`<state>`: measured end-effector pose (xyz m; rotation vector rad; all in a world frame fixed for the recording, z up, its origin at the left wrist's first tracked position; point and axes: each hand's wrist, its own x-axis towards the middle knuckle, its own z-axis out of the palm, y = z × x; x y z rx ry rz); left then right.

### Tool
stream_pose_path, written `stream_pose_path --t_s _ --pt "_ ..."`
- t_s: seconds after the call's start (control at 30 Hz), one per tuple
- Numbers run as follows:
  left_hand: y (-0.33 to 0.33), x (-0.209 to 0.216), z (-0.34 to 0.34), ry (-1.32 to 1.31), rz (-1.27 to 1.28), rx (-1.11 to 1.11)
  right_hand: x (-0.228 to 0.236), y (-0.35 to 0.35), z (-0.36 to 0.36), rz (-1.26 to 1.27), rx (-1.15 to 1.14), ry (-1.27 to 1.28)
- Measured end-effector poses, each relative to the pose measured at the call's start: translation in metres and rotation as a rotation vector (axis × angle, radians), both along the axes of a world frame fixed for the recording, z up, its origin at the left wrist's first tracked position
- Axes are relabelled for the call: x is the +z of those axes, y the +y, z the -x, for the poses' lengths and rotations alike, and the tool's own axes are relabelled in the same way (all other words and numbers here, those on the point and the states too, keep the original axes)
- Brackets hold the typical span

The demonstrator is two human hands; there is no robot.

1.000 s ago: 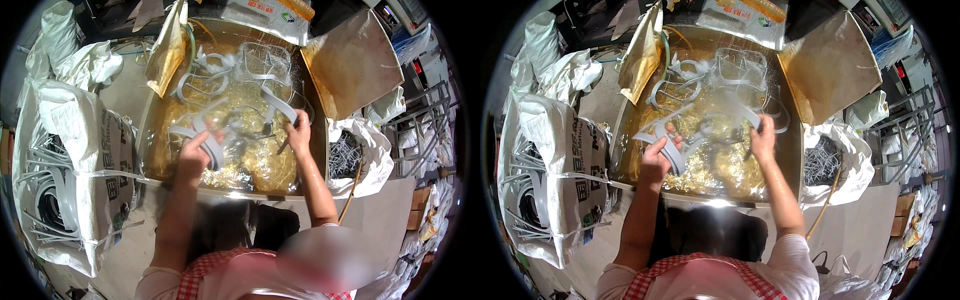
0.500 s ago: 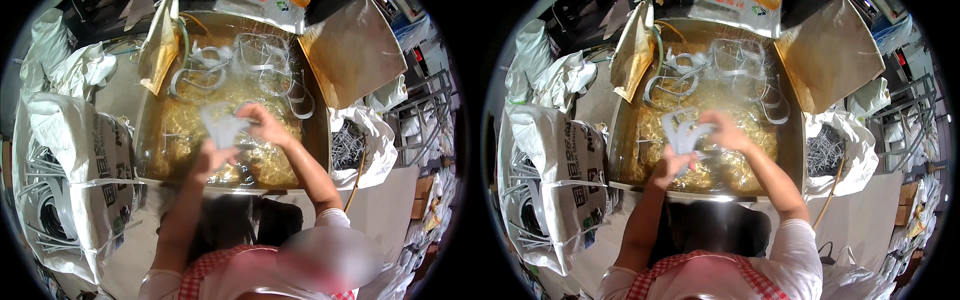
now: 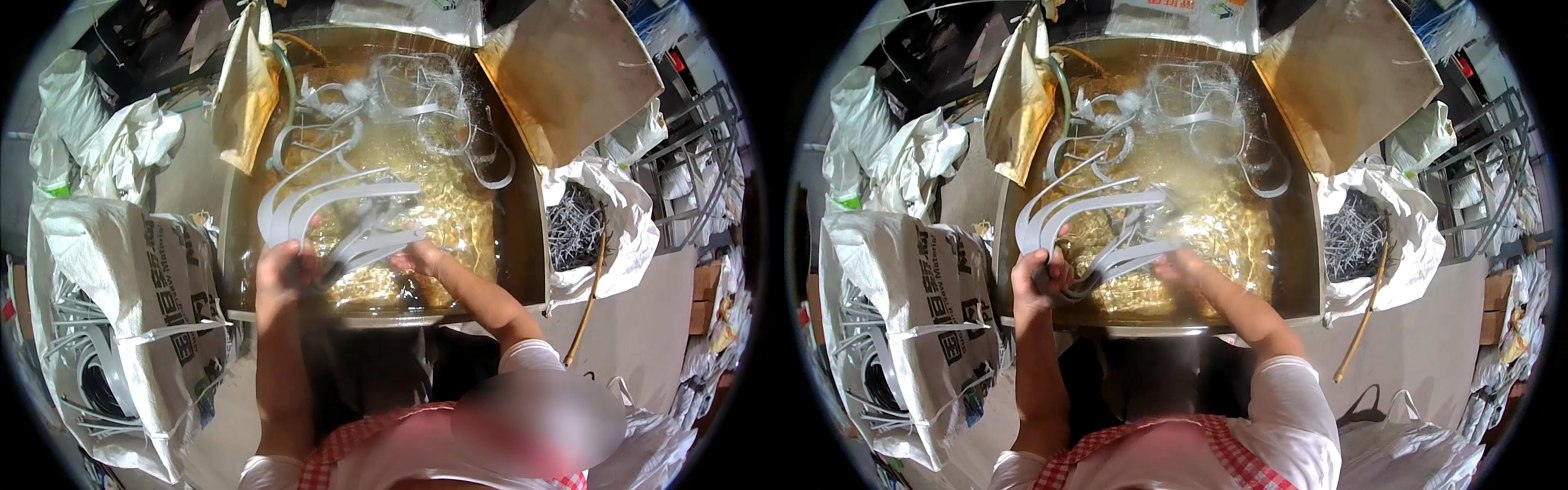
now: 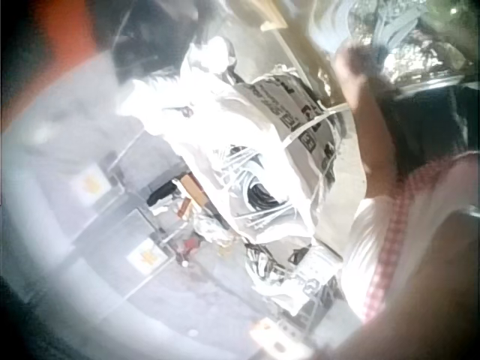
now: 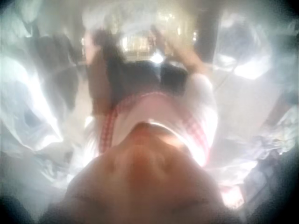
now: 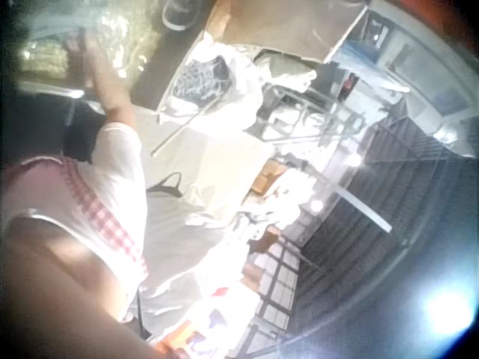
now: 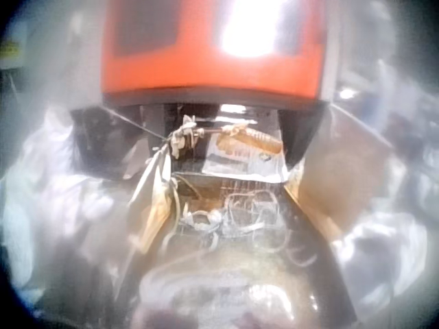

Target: The person rinses plastic industrial components in a water tank, gathers them into a stack, and places the stack into a large white bag.

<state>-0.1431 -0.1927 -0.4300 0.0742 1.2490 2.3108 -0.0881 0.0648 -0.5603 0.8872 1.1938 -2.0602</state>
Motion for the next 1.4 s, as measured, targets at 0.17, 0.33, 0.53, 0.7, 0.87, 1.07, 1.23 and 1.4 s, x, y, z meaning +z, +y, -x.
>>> stream_pose_path --t_s 0.17,0.33,0.53,0.7,0.87,1.07,1.23,1.4 --pt "-0.01 -0.004 0.002 -0.047 -0.187 -0.108 0.05 0.021 0.028 0.536 -0.617 0.216" --pt "-0.011 -0.001 0.002 0.011 -0.103 -0.225 0.055 0.084 0.062 0.445 -1.166 0.311" --pt "-0.003 0.017 0.002 -0.174 0.041 0.196 0.054 0.11 0.027 -0.696 -0.182 0.528" --pt "0.01 0.009 0.0 -0.027 0.055 0.221 0.078 0.091 -0.002 -1.431 0.604 0.723" --pt "0.036 0.01 -0.008 0.206 0.171 -0.089 0.139 0.063 0.006 -1.505 0.762 1.24" --pt "0.064 0.01 -0.038 0.172 -0.065 -0.49 0.157 -0.006 0.04 -1.525 0.448 1.342" --pt "0.053 0.005 -0.035 0.005 -0.154 -0.571 0.183 -0.019 0.046 -1.826 0.668 1.59" --pt "0.051 0.008 -0.034 -0.115 -0.248 -0.637 0.159 -0.009 0.056 -0.803 0.931 0.94"
